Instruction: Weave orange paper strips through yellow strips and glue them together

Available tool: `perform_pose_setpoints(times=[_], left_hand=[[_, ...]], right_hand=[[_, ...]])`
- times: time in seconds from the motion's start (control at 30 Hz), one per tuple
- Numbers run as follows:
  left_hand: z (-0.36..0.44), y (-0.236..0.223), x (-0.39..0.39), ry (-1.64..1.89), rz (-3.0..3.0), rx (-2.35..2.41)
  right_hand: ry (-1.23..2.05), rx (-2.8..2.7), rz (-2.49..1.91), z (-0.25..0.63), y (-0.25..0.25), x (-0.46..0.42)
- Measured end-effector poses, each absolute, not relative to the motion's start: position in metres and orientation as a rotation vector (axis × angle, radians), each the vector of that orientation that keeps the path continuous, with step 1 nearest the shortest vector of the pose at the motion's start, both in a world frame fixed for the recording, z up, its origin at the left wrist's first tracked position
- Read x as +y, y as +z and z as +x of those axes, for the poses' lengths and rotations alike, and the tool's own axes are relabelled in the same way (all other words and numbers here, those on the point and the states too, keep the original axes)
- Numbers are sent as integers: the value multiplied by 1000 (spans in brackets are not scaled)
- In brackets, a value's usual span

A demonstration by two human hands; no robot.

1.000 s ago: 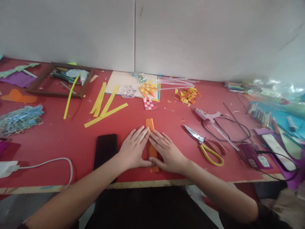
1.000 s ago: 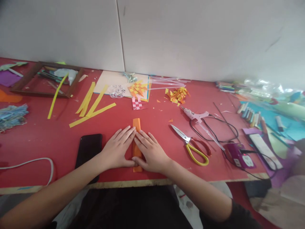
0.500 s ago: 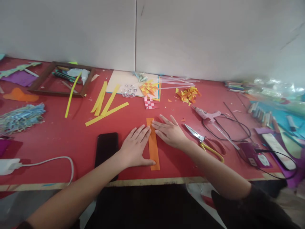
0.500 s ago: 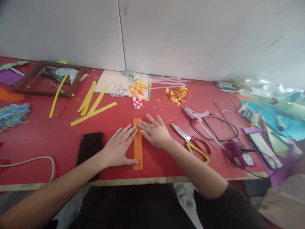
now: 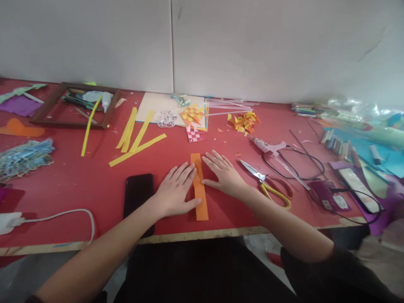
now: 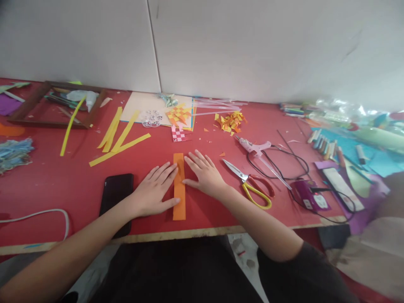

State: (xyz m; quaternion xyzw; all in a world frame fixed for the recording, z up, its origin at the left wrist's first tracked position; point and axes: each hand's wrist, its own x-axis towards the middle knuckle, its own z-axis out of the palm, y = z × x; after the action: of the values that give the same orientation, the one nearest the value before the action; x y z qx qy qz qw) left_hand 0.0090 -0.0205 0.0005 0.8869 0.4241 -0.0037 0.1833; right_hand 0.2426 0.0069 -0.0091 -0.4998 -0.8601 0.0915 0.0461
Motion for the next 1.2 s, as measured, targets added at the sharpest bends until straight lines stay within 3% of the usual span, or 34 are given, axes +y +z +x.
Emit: perform_pose_setpoints(times=[0.33, 0.63, 1.2], left_hand=[[11, 5, -21, -34, 2501, 1209], [10, -2, -24, 17, 2518, 1223], [10, -3, -22, -13, 2516, 1200]], right_hand=[[406, -2655, -1436, 252, -6, -60], [590, -2697, -1229, 258, 7, -52], [115, -2580, -1500, 247, 3, 53]])
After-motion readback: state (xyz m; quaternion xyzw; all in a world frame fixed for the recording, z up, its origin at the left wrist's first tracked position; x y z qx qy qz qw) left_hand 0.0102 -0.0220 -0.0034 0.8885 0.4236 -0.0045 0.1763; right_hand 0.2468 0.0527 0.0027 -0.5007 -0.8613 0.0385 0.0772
